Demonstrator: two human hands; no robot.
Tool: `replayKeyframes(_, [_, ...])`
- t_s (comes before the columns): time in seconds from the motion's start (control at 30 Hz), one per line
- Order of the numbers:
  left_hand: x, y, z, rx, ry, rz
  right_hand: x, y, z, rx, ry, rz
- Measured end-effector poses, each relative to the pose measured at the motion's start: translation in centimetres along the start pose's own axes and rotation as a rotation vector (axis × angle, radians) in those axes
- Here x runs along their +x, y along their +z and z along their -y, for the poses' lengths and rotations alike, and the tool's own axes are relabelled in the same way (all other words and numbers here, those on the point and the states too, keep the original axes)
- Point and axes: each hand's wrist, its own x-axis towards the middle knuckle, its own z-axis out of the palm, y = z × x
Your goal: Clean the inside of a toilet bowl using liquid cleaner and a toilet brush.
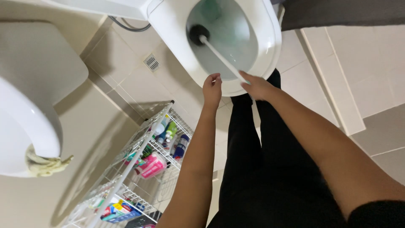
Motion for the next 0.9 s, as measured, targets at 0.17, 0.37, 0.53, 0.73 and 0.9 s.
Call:
replayKeyframes(0.17, [0.4, 0.9, 1.1, 0.186, -0.028, -0.01, 8.1, 3.0, -1.9, 0.023, -0.075, -0.044])
replayKeyframes(0.37, [0.5, 0.6, 1.3, 0.225, -0.017, -0.07, 0.2, 3.3, -5.7, 0.092, 0.043, 0.081])
replayKeyframes(0.53, [-0.7, 0.4, -0.3, 0.43, 0.21, -0.055, -1.3, -0.5, -2.1, 0.061, 0.046, 0.113])
replayKeyframes(0.73, [-0.7, 0.8, -2.7, 0.801, 0.518, 0.097, 2.5, 0.0, 1.8, 0.154, -0.068, 0.045])
replayKeyframes(0.9, [0.5, 0.9, -0.6, 1.131, 0.726, 0.419, -4.3, 0.7, -0.5, 0.171, 0.039, 0.127])
